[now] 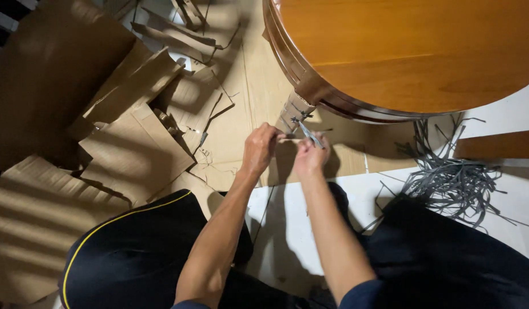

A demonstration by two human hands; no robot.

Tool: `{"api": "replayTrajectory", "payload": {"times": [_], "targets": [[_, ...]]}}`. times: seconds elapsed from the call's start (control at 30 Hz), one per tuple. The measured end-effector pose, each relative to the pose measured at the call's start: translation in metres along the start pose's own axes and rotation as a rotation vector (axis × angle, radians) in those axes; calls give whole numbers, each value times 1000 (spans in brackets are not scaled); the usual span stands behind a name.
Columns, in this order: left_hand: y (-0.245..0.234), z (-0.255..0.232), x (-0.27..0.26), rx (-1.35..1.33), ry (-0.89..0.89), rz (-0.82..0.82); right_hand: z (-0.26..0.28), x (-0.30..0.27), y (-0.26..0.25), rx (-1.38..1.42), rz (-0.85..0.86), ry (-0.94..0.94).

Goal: Wrapping chair legs with cardboard and securing them with plastic ties.

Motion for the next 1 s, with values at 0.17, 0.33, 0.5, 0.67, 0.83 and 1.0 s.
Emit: {"api": "replayTrajectory", "payload": {"times": [0.17,0.33,0.5,0.67,0.83,1.0], "targets": [[-29,-30,28,69,-12,-3,-4,132,-1,-438,-127,46],[-18,-26,24,91,-91,32,23,83,2,-274,97,159],[-14,-36,38,300,-149,108,43,47,4,-914,-124,-162],[-21,-84,45,368,-135,116,14,50,-31,-1501,-13,-940],[-14,-94,39,325,-253,103,36,-12,-7,-1562,70,-1345],[-12,-103,32,11,-490,13,68,-49,1,-1579,145,-1254]]}}
Point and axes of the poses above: each hand's wrist, its own x-axis towards the middle knuckle, its own y-axis out of the palm, z = x × y, the point moved 2 cm from there along x, towards the middle knuckle, and after that the axes turned 12 degrees about -x, right-handed, at the moved point
